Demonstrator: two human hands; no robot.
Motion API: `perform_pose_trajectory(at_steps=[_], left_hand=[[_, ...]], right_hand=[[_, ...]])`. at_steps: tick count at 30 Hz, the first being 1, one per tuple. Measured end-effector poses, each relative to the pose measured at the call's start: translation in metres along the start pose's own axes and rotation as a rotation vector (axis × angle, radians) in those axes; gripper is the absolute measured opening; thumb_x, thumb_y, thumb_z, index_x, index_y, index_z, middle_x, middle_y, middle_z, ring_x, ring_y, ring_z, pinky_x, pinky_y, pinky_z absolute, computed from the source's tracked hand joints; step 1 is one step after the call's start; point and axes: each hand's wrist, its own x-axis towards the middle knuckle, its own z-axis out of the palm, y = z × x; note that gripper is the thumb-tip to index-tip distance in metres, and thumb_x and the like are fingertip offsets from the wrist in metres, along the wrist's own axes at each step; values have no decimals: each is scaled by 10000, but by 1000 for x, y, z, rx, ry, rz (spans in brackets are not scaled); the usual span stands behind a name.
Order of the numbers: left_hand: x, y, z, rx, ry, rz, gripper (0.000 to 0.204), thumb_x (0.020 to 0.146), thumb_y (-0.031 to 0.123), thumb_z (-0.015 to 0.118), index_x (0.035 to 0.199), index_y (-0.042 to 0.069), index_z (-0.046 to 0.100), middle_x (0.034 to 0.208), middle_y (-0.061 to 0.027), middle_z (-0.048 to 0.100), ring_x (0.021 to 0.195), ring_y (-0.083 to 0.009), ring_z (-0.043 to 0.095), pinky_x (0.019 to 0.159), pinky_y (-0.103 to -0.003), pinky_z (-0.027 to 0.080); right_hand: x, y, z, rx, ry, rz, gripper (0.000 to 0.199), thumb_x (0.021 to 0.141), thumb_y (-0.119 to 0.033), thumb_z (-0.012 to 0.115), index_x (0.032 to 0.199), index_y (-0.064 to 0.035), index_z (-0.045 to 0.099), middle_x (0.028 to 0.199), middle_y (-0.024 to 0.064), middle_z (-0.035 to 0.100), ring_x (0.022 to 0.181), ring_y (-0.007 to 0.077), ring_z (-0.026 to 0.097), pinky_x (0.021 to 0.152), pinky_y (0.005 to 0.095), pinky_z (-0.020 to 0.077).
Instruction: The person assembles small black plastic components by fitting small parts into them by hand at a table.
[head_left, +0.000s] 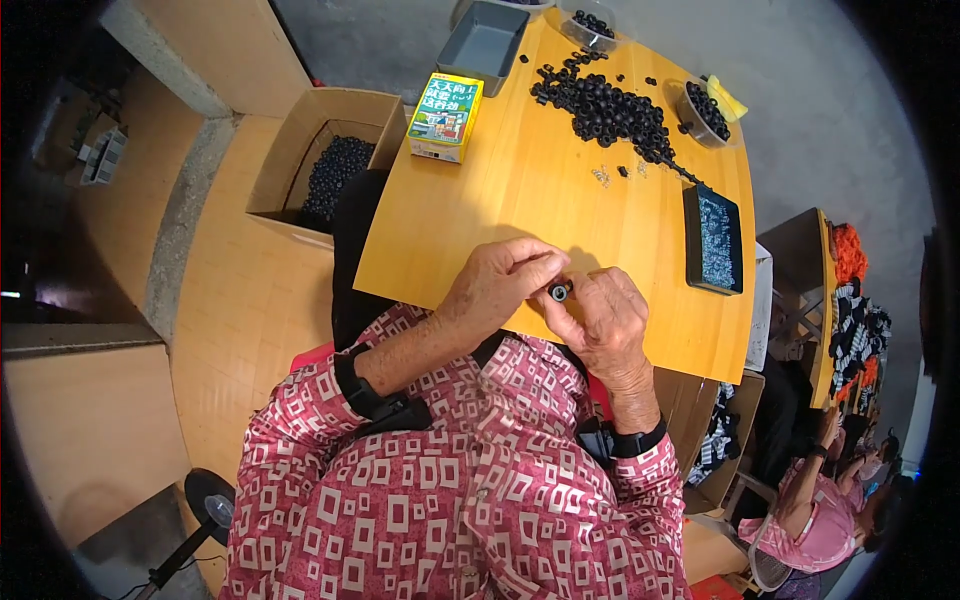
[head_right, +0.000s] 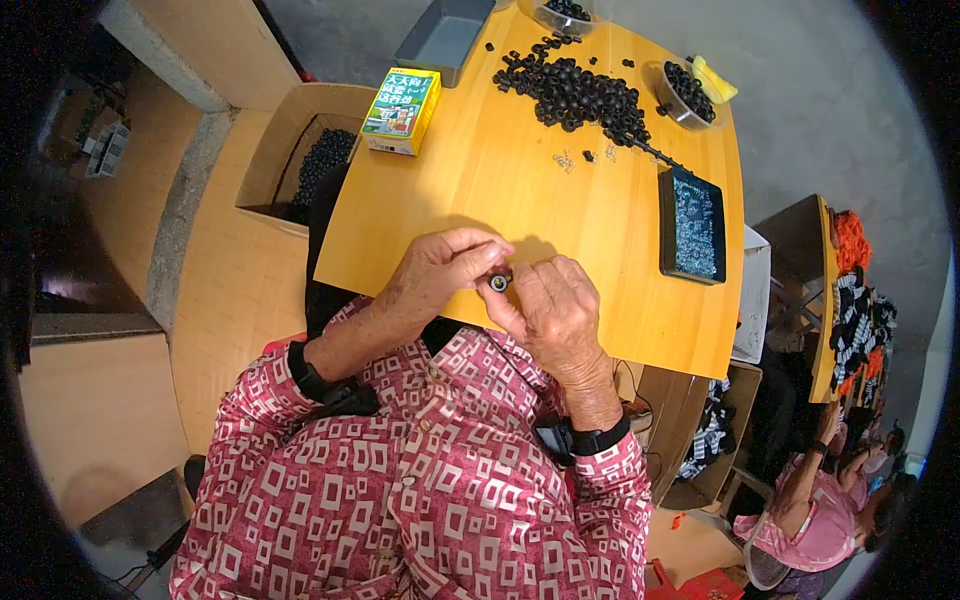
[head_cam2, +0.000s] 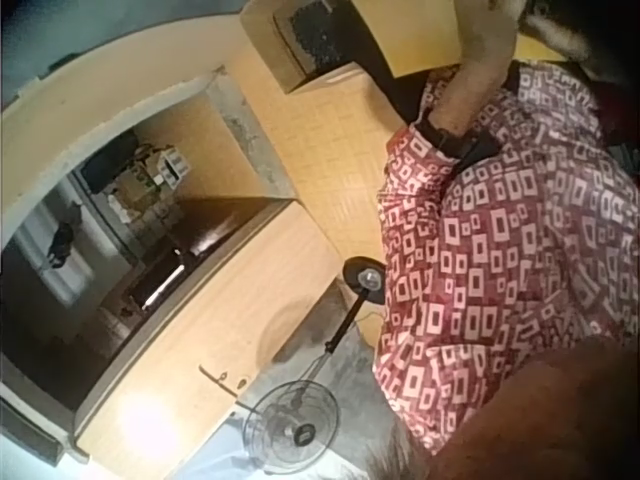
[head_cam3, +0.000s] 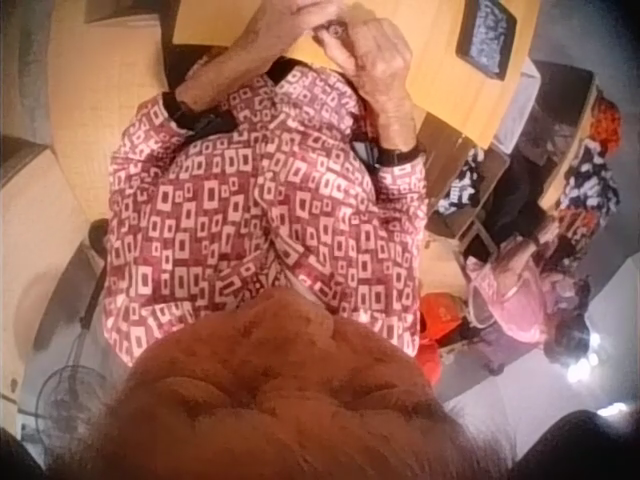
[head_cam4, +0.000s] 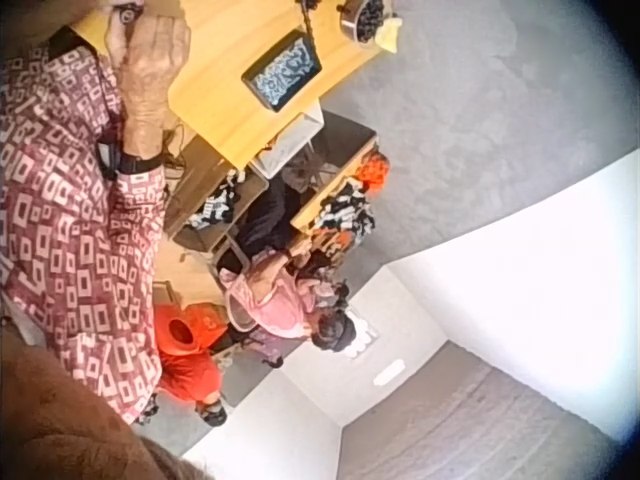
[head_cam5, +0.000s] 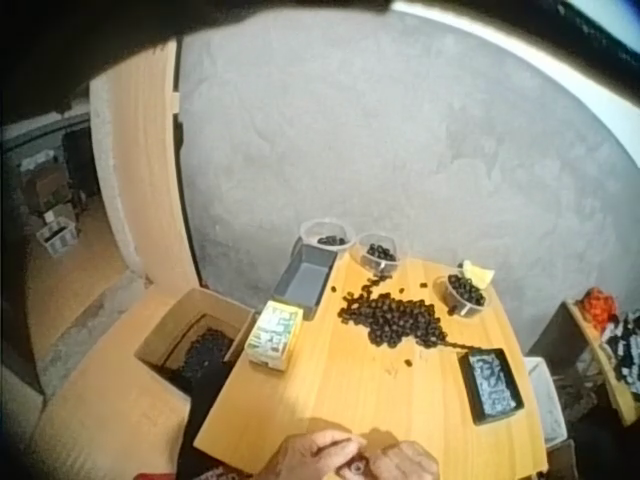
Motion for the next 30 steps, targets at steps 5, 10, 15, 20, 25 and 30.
perform_pose_trajectory(at_steps=[5, 10, 15, 20, 25, 30], left_hand=[[3, -2, 3, 79, 26, 41, 319, 966, 258, 556, 1042, -28, 673, 876, -52, 664, 812, -106, 607, 733, -248, 493], [5, 6, 7, -41, -21, 22, 360, 981, 293, 531, 1055, -38, 651, 919, -71, 653, 872, -120, 605, 789, -260, 492], [4, 14, 10, -135, -101, -22, 432, 1041, 338, 389, 1120, -16, 623, 1090, -87, 633, 1052, -152, 571, 974, -307, 426], [3, 23, 16, -109, -174, 32, 490, 1054, 373, 332, 1166, -26, 595, 1129, -108, 616, 1085, -170, 566, 990, -309, 419], [-3, 36, 21, -131, -197, -10, 534, 1065, 387, 285, 1191, -41, 580, 1149, -115, 609, 1095, -178, 564, 996, -322, 428], [-4, 39, 23, -154, -192, 54, 575, 1068, 402, 254, 1190, -58, 577, 1145, -115, 607, 1089, -180, 564, 992, -331, 427]], right_hand=[[4, -4, 4, 8, 13, -34, 253, 695, -113, 806, 837, -6, 626, 696, 96, 574, 639, 256, 585, 595, 363, 494], [8, -6, 11, 73, 76, -46, 298, 682, -90, 815, 909, -5, 642, 723, 89, 609, 648, 253, 598, 588, 338, 499], [8, -8, 9, 129, 49, -14, 270, 692, -91, 803, 878, -8, 627, 724, 92, 605, 667, 254, 612, 610, 344, 513], [11, -8, 1, 107, 151, -4, 249, 694, -92, 804, 836, -18, 614, 712, 78, 603, 671, 248, 619, 611, 342, 519], [15, -11, -15, 73, 192, -13, 243, 704, -105, 809, 837, -26, 621, 711, 71, 611, 629, 222, 603, 561, 306, 486], [16, -15, -13, 88, 183, 3, 231, 697, -91, 802, 816, -27, 615, 691, 56, 592, 621, 221, 589, 557, 317, 485]])
